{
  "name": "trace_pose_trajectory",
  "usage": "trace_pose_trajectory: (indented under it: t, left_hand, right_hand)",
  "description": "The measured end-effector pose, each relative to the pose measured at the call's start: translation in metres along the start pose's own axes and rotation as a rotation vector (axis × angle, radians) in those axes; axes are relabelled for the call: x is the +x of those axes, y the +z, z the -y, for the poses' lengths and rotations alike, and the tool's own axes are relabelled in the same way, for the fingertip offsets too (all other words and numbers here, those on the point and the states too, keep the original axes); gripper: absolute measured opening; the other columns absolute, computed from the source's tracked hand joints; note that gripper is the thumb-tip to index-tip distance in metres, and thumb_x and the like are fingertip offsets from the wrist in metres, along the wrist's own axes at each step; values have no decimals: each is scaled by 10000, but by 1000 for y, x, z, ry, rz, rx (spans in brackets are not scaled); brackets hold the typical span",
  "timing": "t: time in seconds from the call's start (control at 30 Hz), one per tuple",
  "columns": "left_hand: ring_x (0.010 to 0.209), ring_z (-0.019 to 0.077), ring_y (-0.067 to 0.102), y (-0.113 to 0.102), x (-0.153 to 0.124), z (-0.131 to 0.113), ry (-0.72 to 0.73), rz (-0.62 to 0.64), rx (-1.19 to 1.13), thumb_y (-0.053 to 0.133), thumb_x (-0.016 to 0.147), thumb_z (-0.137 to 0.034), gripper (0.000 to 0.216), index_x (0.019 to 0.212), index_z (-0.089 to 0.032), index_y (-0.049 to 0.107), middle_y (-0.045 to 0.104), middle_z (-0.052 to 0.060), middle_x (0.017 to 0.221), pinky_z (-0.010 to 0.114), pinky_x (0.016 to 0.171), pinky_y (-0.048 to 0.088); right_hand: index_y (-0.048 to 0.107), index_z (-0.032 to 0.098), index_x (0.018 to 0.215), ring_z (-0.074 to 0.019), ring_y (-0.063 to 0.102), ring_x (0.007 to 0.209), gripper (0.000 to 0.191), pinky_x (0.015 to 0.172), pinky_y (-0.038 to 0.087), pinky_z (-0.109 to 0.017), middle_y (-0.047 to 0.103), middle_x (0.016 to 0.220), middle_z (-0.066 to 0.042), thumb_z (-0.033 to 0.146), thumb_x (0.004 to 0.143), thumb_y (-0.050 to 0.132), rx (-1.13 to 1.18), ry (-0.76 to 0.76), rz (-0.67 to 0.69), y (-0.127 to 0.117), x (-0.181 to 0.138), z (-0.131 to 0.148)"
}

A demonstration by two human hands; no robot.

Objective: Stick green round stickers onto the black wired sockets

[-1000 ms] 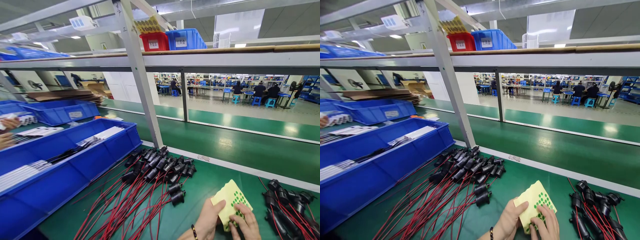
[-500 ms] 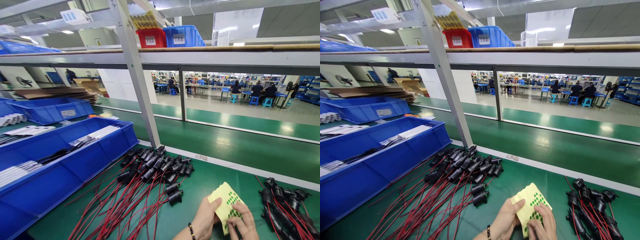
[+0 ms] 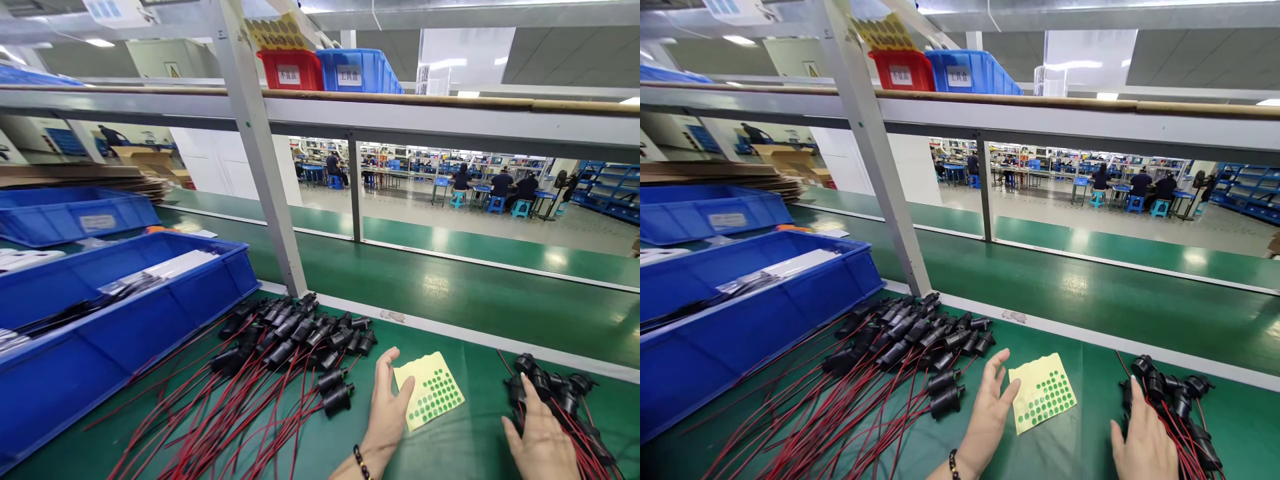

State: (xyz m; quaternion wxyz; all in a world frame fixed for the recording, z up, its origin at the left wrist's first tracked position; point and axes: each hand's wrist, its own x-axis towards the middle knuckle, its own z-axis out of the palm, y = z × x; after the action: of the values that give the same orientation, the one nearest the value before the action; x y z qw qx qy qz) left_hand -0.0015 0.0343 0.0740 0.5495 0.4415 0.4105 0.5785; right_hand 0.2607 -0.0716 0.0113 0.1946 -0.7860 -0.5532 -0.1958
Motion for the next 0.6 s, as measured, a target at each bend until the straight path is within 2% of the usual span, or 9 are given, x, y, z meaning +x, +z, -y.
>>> trace_pose_trajectory:
  t: [0.07,0.17,0.23,0.3,0.37,0.43,0.5,0.6]
  left_hand:
    - [1194,245,489,3,-6,-2,-51,100,-50,731,707,-260,389,1063,-198,589,573,78,1190,303,1058,324]
    - [925,215,600,9,-17,-1,-221,283,-145,725,730,-317,330,996,-192,577,630,62,968,311,826,459]
    - [802,190,618,13,-24,4,-413,396,-232,736,721,-352,365,994,-193,553,637,51,899,300,712,463]
    - [732,170,628,15,-31,10,-599,476,-279,753,702,-373,392,977,-187,545,645,49,876,293,678,451]
    - [703,165,639,16,-35,16,-715,526,-282,770,680,-383,397,938,-175,552,651,50,849,291,671,444]
    - [708,170,651,16,-37,20,-771,555,-294,783,665,-396,403,916,-168,565,656,52,838,287,672,438]
    - [706,172,659,14,-37,24,-816,568,-323,783,667,-422,411,910,-166,573,661,53,838,286,676,434]
    - [680,185,671,13,-36,32,-880,576,-370,784,664,-442,413,886,-175,561,667,45,826,307,701,437]
  right_hand:
    - [291,68,1423,-299,710,713,607,558,532,-378,719,846,-135,316,881,401,36,95,106,-3,1,-3]
    - [340,90,1399,-274,691,564,563,525,501,-367,698,661,-67,255,861,353,99,194,167,-9,3,2]
    - [355,104,1392,-271,679,521,576,498,484,-362,688,632,-56,253,836,358,140,231,179,-11,5,4]
    - [354,101,1392,-275,678,527,611,495,484,-364,690,641,-58,271,806,385,201,243,226,-11,8,2]
    - [343,89,1398,-272,674,535,644,503,485,-363,685,644,-54,282,786,403,265,269,286,-9,10,-4]
    - [323,86,1406,-258,662,521,672,493,471,-352,671,635,-32,289,773,421,348,318,332,-6,10,-6]
    - [290,99,1421,-231,631,489,710,485,459,-333,628,599,14,311,763,454,498,378,306,-5,9,1]
    - [204,115,1456,-171,526,444,775,492,454,-286,516,551,79,377,792,506,885,416,126,-9,2,30]
